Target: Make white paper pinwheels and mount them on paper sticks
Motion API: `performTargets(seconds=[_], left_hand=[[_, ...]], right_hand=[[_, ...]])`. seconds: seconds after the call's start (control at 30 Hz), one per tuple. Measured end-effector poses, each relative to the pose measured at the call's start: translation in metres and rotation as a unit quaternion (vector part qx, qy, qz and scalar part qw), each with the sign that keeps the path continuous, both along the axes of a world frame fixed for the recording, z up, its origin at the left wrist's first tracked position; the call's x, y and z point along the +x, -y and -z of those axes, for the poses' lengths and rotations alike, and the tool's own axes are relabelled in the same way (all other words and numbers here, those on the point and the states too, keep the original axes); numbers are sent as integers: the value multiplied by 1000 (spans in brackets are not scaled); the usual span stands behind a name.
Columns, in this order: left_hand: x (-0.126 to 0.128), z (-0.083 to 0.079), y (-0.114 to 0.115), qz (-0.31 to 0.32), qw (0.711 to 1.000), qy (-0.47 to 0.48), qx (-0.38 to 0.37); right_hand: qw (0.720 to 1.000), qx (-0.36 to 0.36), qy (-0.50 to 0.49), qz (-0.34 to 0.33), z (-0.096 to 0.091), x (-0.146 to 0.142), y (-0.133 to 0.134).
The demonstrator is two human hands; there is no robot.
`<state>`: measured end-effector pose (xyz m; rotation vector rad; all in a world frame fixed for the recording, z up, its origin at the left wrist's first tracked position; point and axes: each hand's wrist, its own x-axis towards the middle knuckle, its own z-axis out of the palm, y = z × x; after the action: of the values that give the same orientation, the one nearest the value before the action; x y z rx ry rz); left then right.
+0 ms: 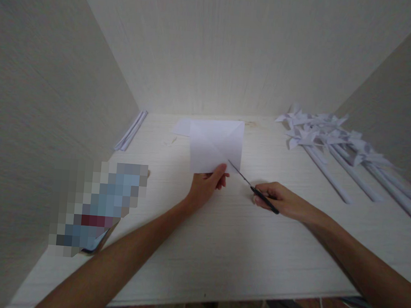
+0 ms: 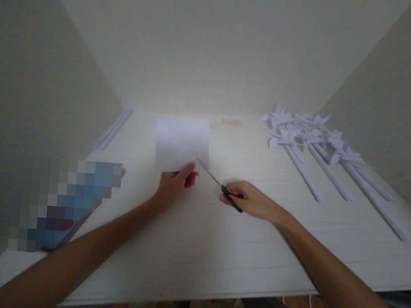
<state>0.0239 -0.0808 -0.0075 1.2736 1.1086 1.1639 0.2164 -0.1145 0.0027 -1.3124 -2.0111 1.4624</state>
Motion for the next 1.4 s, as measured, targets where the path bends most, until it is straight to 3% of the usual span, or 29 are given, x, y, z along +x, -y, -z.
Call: performTargets(seconds=[1.1, 1.4], left_hand=[[-1, 1, -3, 6, 1000, 21, -11], [-12, 1, -16, -100, 987, 121, 32]], right_hand=[[1000, 16, 14, 2, 4, 1, -2], [1000, 16, -3, 9, 7, 3, -3]])
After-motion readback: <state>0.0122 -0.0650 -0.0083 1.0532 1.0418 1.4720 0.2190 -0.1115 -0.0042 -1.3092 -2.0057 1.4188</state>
